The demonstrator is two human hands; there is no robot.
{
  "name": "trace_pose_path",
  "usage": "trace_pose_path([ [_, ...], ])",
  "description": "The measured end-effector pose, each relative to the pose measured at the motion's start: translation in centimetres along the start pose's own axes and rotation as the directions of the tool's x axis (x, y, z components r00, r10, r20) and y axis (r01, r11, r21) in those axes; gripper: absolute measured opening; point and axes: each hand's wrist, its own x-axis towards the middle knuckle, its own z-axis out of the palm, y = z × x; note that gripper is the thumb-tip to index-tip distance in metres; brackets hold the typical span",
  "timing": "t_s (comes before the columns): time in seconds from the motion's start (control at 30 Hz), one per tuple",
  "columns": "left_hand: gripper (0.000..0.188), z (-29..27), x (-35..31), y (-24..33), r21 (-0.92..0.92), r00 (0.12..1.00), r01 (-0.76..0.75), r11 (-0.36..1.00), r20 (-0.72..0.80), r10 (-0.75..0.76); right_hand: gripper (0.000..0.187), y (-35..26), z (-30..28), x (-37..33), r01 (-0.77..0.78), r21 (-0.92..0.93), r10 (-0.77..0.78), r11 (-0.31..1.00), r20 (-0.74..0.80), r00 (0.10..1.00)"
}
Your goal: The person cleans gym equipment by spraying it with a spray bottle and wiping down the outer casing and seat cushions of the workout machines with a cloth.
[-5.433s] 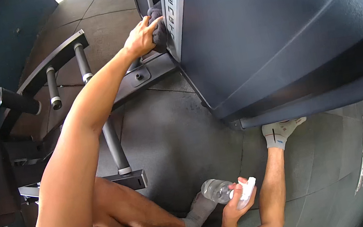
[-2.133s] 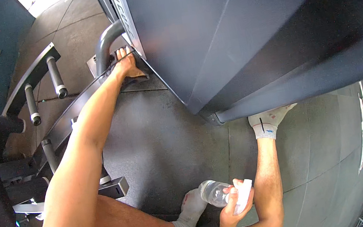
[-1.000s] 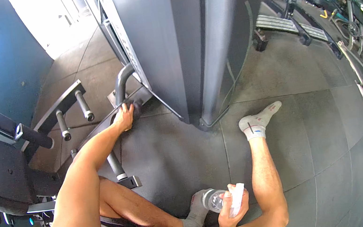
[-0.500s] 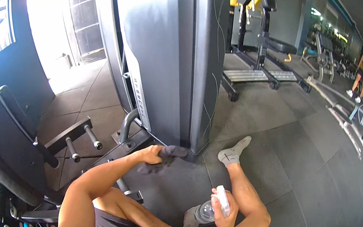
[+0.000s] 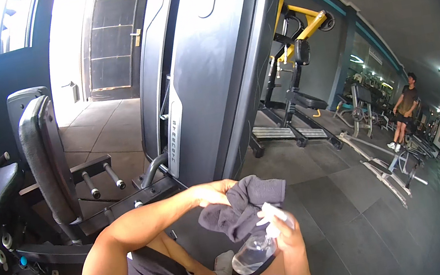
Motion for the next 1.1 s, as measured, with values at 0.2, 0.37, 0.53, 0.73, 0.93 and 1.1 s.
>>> trace_pose_path([
  [0.2, 0.069, -2.8, -5.7, 5.7, 0.760, 0.843, 0.538, 0.364, -0.472, -0.259, 0.034, -4.7, 3.7, 2.4, 0.077, -0.155, -0.128, 0.985, -0.354, 0.926],
  [0.37, 0.083, 6.2, -5.4, 8.1, 0.847, 0.929, 0.007, 0.532, -0.202, 0.310, 0.032, -6.0, 6.1, 6.6, 0.080, -0.332, -0.194, 0.940, -0.327, 0.925],
  [0.53, 0.089, 6.5, 2.0, 5.9, 0.979, 0.736, 0.068, 0.192, -0.179, 0.653, 0.033, -4.3, 9.0, 14.3, 0.354, -0.529, -0.509, 0.771, -0.179, 0.842],
  [0.73, 0.071, 0.0, 2.8, 7.0, 0.960, 0.520, -0.035, 0.278, -0.219, 0.825, 0.039, -3.9, 10.6, 21.0, 0.386, -0.411, -0.354, 0.826, 0.155, 0.922],
  [0.93, 0.024, -5.5, 1.0, 7.1, 0.715, 0.369, 0.029, 0.699, -0.657, 0.657, 0.062, -5.1, 6.0, 26.1, 0.100, -0.200, -0.009, 0.975, 0.408, 0.913],
  [1.1, 0.028, -10.1, -2.1, 6.9, 0.716, 0.261, -0.037, 0.697, -0.667, 0.698, 0.020, -5.4, 2.1, 34.0, 0.192, -0.451, 0.038, 0.871, 0.453, 0.891],
])
